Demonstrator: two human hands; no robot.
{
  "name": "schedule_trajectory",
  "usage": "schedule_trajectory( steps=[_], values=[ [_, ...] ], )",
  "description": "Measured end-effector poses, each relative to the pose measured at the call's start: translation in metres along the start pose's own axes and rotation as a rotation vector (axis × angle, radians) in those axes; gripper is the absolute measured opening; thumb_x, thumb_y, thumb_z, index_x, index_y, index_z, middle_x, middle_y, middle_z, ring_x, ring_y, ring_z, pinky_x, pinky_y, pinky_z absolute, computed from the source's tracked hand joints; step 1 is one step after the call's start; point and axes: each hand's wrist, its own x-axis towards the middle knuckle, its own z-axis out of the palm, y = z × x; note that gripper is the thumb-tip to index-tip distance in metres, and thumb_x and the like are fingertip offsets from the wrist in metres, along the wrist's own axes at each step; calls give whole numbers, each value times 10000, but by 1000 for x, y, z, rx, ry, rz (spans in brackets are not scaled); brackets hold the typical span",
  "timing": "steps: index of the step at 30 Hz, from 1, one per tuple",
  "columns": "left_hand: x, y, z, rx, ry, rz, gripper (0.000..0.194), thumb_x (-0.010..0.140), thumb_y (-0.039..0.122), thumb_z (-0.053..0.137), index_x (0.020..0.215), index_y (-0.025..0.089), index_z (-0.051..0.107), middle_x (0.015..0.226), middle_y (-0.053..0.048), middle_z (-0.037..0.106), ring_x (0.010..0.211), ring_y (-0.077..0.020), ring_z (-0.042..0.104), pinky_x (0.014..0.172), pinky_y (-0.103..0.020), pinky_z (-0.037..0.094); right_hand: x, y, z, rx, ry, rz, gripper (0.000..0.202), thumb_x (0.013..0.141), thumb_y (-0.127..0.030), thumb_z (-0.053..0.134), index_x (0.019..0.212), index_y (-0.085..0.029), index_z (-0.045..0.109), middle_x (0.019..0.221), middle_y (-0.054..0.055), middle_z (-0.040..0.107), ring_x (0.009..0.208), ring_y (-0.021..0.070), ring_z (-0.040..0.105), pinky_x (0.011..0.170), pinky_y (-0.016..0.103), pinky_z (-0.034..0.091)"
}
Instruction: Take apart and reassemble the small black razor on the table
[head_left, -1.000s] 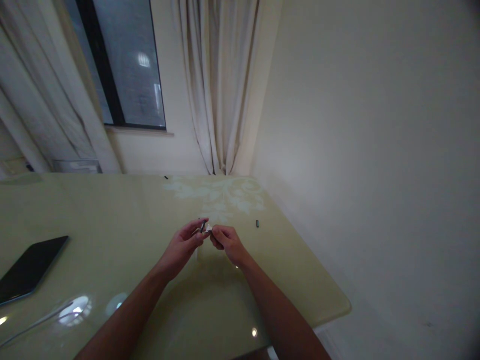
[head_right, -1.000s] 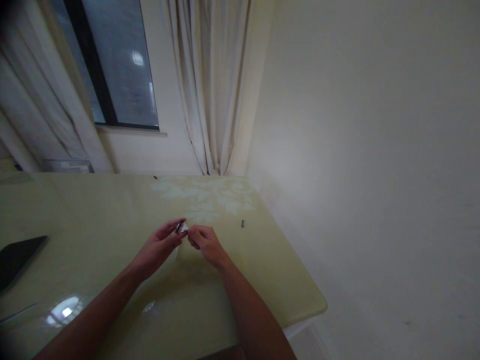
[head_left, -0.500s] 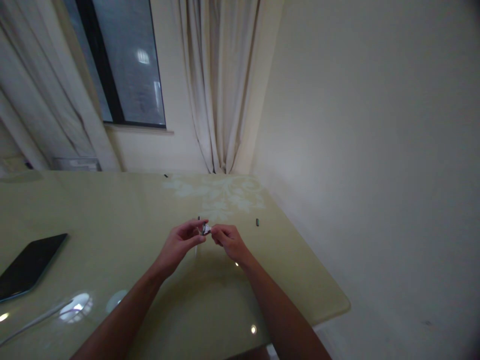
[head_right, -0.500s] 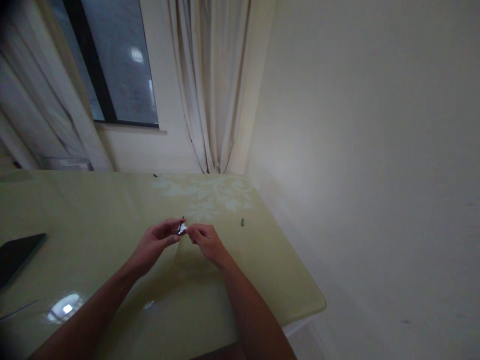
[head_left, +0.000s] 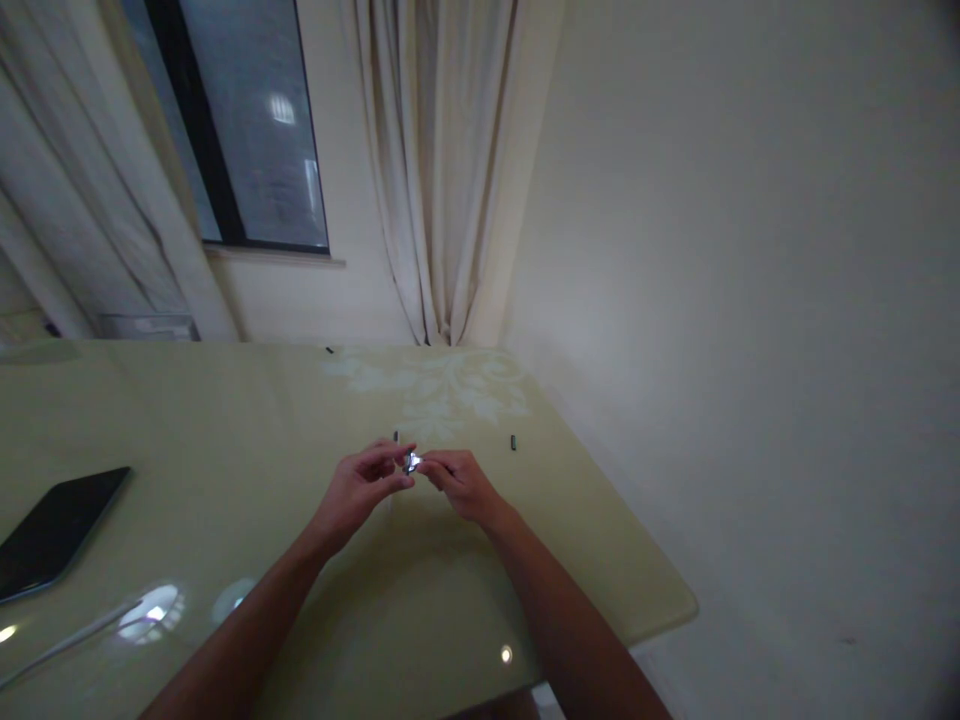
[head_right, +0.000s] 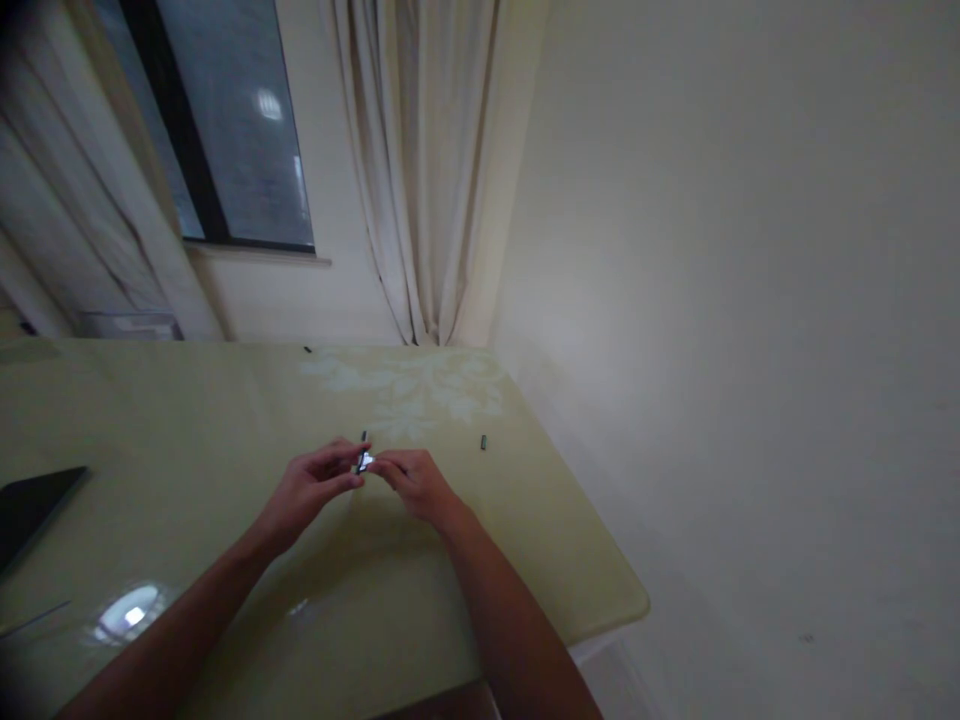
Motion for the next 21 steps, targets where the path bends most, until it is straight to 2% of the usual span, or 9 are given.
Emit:
schedule_trajectory(
  steps=[5,10,15,21],
  values=[
    [1,0,-1,-11,-10,-71,463,688,377,878,1112,208,805,876,-49,727,801,-199,643,732,-313,530,2,-2,4,-4,75,15,485,1008,-547,507,702,-184,610,633,-20,463,625,136,418,620,261,302],
    [2,4,-2,-34,-26,-62,472,674,386,891,1096,198,795,852,-55,738,814,-208,663,744,-316,537,2,-4,9,43,102,46,501,998,-560,513,680,-183,602,605,-27,420,612,134,392,601,258,289],
    [3,6,-4,-45,-79,-52,505,680,387,887,1141,211,780,834,-42,729,810,-208,660,739,-314,533,2,-1,8,51,94,41,443,979,-555,566,828,-171,727,662,-15,510,647,140,438,623,255,320],
    [2,5,-1,-12,-45,-32,453,724,407,850,1130,219,775,809,-31,700,777,-190,628,718,-296,498,1,0,8,52,108,34,414,982,-537,570,927,-176,765,759,4,621,718,156,516,685,262,374]
  ],
)
